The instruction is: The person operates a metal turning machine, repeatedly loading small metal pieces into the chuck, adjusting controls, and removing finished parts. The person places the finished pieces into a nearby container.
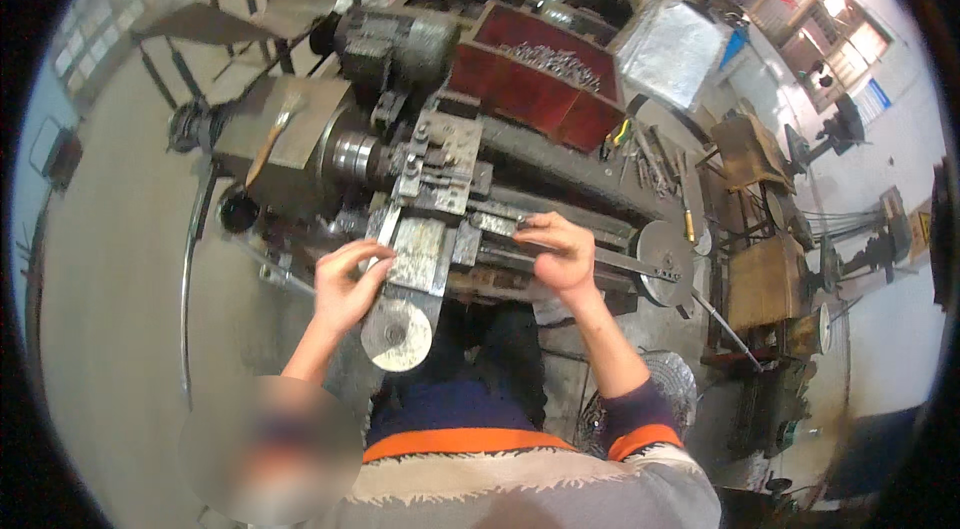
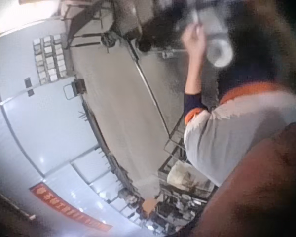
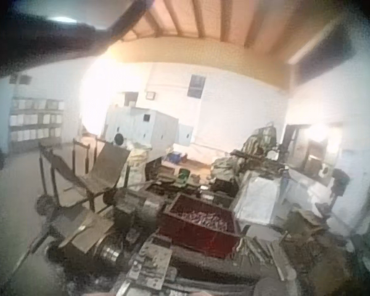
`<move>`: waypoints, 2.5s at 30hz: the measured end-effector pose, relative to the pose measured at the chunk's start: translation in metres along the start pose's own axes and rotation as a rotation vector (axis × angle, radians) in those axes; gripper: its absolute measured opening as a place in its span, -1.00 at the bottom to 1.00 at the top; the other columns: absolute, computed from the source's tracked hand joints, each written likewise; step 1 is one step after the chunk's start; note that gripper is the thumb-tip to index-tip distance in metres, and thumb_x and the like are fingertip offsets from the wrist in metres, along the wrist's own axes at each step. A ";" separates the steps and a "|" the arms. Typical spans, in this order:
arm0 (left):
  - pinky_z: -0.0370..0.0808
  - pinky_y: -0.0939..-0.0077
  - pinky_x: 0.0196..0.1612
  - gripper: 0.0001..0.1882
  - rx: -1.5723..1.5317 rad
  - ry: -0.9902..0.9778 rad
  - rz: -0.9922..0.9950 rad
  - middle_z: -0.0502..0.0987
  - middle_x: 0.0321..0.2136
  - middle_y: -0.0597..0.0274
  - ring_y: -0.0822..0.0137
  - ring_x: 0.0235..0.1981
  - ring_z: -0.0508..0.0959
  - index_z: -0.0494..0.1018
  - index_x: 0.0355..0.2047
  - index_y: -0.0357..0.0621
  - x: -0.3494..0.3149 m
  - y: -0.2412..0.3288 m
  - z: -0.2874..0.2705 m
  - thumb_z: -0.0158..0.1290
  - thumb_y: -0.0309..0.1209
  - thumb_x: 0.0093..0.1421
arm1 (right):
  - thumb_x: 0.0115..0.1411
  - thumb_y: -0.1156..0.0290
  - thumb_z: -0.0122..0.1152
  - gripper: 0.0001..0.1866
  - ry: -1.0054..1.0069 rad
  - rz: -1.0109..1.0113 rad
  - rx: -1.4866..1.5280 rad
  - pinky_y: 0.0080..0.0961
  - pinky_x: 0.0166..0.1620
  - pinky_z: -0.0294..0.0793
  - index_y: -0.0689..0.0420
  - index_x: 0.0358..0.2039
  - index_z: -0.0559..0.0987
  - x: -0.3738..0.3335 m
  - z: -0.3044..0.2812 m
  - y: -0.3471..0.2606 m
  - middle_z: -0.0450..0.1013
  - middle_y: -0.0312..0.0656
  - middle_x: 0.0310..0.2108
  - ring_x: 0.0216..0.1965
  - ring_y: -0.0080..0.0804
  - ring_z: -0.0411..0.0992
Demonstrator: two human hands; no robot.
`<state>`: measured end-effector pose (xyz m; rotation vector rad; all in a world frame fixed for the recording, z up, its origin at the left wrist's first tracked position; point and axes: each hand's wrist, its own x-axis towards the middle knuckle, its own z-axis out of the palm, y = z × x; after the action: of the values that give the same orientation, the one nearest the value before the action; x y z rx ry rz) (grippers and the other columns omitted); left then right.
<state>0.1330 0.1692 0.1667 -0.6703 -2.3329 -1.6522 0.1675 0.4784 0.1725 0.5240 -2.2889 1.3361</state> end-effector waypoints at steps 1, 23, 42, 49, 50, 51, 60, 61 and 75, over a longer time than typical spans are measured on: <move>0.45 0.49 -0.20 -0.88 0.054 0.061 0.012 0.58 -0.45 0.12 0.30 -0.33 0.58 0.53 -0.44 -0.32 -0.004 -0.012 -0.008 0.14 -0.57 -0.05 | -0.28 0.29 0.12 -0.62 0.020 0.007 -0.080 -0.44 -0.14 0.42 0.13 -0.39 0.64 0.014 -0.011 0.004 0.50 -0.05 -0.34 -0.24 -0.21 0.47; 0.43 0.51 -0.29 -0.77 0.471 -0.413 -0.315 0.54 -0.44 0.07 0.40 -0.43 0.50 0.43 -0.25 -0.49 -0.002 -0.150 -0.030 0.04 -0.57 0.08 | -0.35 0.39 0.23 -0.51 0.215 0.479 -0.282 -0.36 0.08 0.31 0.26 -0.27 0.56 -0.164 -0.023 0.051 0.29 0.03 0.09 0.08 -0.07 0.30; 0.43 0.48 -0.25 -0.76 0.594 -0.401 -0.415 0.53 -0.35 0.04 0.35 -0.33 0.51 0.42 -0.23 -0.48 -0.005 -0.172 -0.050 0.01 -0.58 0.08 | -0.33 0.37 0.21 -0.76 0.138 1.144 -0.776 -0.30 -0.10 0.40 0.08 -0.52 0.60 -0.393 -0.132 0.074 0.39 -0.10 -0.29 -0.15 -0.11 0.37; 0.42 0.47 -0.20 -0.76 0.603 -0.448 -0.354 0.54 -0.32 0.00 0.32 -0.33 0.51 0.42 -0.24 -0.50 0.004 -0.137 -0.027 0.01 -0.57 0.08 | -0.34 0.35 0.25 -0.69 0.134 1.317 -0.830 -0.29 -0.07 0.39 0.14 -0.46 0.60 -0.394 -0.125 0.105 0.37 -0.01 -0.26 -0.13 -0.09 0.37; 0.42 0.47 -0.21 -0.77 0.553 -0.414 -0.329 0.53 -0.33 0.01 0.32 -0.33 0.50 0.42 -0.25 -0.50 0.004 -0.142 -0.028 0.01 -0.57 0.09 | -0.34 0.36 0.25 -0.67 0.196 1.245 -0.772 -0.29 -0.07 0.39 0.15 -0.44 0.60 -0.403 -0.127 0.105 0.36 -0.01 -0.24 -0.13 -0.08 0.38; 0.42 0.47 -0.21 -0.78 0.506 -0.370 -0.312 0.53 -0.34 0.03 0.33 -0.34 0.50 0.42 -0.27 -0.50 -0.001 -0.151 -0.032 0.01 -0.56 0.10 | -0.33 0.37 0.25 -0.66 0.245 1.163 -0.713 -0.29 -0.07 0.38 0.15 -0.42 0.61 -0.402 -0.128 0.097 0.36 0.00 -0.22 -0.13 -0.07 0.38; 0.42 0.55 -0.32 -0.78 0.294 -0.401 -0.265 0.53 -0.49 0.15 0.45 -0.47 0.45 0.47 -0.27 -0.39 0.012 -0.032 -0.025 0.07 -0.49 0.09 | -0.33 0.59 0.06 -0.49 0.421 0.504 -0.167 -0.54 -0.28 0.46 0.21 -0.22 0.57 -0.228 -0.088 -0.023 0.29 -0.09 -0.02 -0.11 -0.33 0.38; 0.43 0.54 -0.33 -0.78 0.245 -0.360 -0.155 0.54 -0.47 0.14 0.43 -0.46 0.48 0.47 -0.27 -0.39 0.016 -0.017 -0.017 0.08 -0.48 0.09 | -0.33 0.57 0.04 -0.49 0.385 0.391 -0.129 -0.53 -0.25 0.46 0.21 -0.22 0.57 -0.204 -0.079 -0.029 0.29 -0.09 -0.04 -0.11 -0.32 0.38; 0.36 0.38 -0.55 -0.71 0.001 -0.438 0.136 0.48 -0.65 0.00 0.19 -0.65 0.50 0.53 -0.51 -0.21 0.017 0.057 0.060 0.05 -0.22 0.13 | -0.34 0.43 0.12 -0.56 -0.146 -0.201 -0.172 -0.32 -0.14 0.41 0.24 -0.32 0.52 -0.020 0.026 -0.079 0.36 0.06 -0.18 -0.20 -0.02 0.39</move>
<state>0.1504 0.2452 0.2004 -1.2708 -2.4952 -1.5682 0.2209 0.4210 0.2073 0.7920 -2.3657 1.0251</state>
